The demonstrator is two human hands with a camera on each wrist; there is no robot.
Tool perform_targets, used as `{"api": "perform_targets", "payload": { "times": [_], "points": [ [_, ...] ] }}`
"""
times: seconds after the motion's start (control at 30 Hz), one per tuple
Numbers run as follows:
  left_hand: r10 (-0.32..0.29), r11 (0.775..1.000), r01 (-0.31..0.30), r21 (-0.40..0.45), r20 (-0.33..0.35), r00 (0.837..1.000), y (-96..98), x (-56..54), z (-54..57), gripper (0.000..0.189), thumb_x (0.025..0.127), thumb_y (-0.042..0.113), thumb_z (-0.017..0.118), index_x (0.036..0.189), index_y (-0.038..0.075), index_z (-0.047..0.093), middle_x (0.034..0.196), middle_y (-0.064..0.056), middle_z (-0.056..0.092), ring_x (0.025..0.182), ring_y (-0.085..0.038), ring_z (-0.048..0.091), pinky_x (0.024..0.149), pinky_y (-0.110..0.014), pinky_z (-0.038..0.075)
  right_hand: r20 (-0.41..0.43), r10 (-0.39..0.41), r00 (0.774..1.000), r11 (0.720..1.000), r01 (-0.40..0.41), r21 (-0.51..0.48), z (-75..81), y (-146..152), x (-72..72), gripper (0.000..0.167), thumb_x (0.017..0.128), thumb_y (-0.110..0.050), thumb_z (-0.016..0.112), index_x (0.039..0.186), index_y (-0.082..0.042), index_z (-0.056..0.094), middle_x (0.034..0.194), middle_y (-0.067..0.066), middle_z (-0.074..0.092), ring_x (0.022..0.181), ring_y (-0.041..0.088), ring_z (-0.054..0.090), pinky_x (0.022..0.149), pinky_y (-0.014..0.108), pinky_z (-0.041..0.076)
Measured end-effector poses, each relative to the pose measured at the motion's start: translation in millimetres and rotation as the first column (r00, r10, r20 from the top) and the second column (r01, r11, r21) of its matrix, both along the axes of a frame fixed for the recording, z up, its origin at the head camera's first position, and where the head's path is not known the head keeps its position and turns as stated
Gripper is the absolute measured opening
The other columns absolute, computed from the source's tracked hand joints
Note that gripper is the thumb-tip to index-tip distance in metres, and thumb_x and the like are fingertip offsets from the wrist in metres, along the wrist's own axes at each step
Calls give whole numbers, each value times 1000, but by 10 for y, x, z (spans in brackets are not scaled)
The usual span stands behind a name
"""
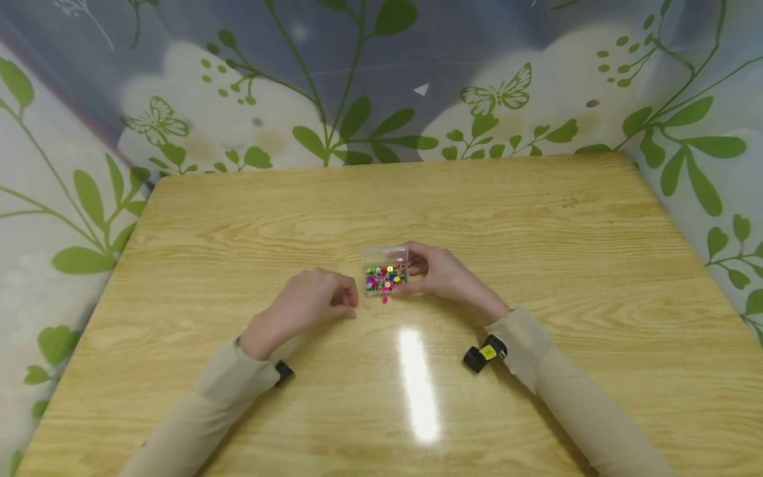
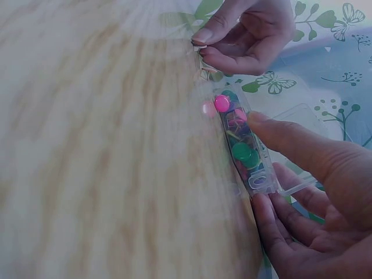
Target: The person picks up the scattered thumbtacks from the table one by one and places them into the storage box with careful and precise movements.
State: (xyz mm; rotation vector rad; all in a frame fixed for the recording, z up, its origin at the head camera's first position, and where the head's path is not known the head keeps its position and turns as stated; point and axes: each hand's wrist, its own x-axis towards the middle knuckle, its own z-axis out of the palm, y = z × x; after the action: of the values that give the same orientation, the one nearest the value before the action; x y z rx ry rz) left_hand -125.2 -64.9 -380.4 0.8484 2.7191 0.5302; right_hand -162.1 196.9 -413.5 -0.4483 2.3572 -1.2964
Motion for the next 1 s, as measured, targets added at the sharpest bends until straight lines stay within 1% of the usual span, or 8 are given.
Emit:
{"api": "perform_targets", "payload": {
  "times": [0.13, 0.23, 0.33, 0.53, 0.77, 0.87, 1.0],
  "points": [
    [2, 1000, -2, -21, -3, 1000, 11, -1, -3, 12, 87, 24, 80, 84, 19, 70, 77, 8, 69, 67, -7, 59, 59, -25, 49, -4, 0, 1000, 1000, 0, 5, -15, 11, -2, 66, 81, -21, 88, 138, -12, 57, 125, 14, 63, 116, 32, 64, 102, 49, 50],
    [7, 1000, -7, -22, -14, 1000, 17, -2, -11, 11, 89, 23, 79, 83, 19, 71, 77, 7, 69, 66, -8, 59, 59, -25, 49, -4, -1, 1000, 1000, 1, 5, -25, 13, -6, 67, 80, -21, 88, 139, -12, 56, 126, 15, 62, 116, 33, 64, 103, 50, 49],
    [14, 1000, -14, -10, -31, 999, 17, -4, -17, 11, 90, 22, 78, 83, 18, 70, 76, 7, 68, 65, -9, 58, 58, -25, 49, -1, -2, 1000, 1000, 2, 5, -28, 10, -9, 67, 80, -21, 88, 139, -12, 56, 126, 14, 62, 116, 33, 64, 103, 50, 49],
    [56, 998, -54, 29, -46, 997, 15, -20, -18, 14, 90, 25, 77, 84, 18, 67, 74, 5, 67, 60, -10, 54, 54, -25, 45, 8, -5, 1000, 1000, 5, 0, -12, 9, 2, 69, 80, -22, 88, 140, -13, 55, 129, 14, 62, 117, 33, 64, 103, 50, 49],
    [96, 993, -92, 79, -49, 994, 13, -35, -6, 13, 89, 24, 78, 83, 18, 69, 85, -1, 76, 69, -12, 67, 56, -24, 49, 13, -5, 1000, 1000, 5, -6, -16, 9, -2, 68, 80, -21, 88, 139, -13, 56, 127, 12, 63, 116, 32, 64, 103, 49, 49],
    [112, 989, -107, 99, -51, 992, 15, -44, -10, 11, 90, 23, 77, 84, 18, 70, 86, -1, 77, 71, -14, 69, 56, -24, 49, 11, -2, 1000, 1000, 2, -3, -13, 9, 2, 69, 80, -22, 88, 140, -13, 55, 128, 13, 63, 117, 32, 64, 103, 49, 49],
    [131, 987, -121, 107, -83, 988, 33, -63, -11, 5, 92, 20, 75, 89, 19, 72, 90, 0, 77, 76, -14, 71, 58, -25, 50, 6, -4, 1000, 1000, 4, 4, -7, 7, 7, 69, 80, -23, 88, 139, -14, 56, 128, 13, 63, 117, 33, 64, 103, 49, 49]
  ]
}}
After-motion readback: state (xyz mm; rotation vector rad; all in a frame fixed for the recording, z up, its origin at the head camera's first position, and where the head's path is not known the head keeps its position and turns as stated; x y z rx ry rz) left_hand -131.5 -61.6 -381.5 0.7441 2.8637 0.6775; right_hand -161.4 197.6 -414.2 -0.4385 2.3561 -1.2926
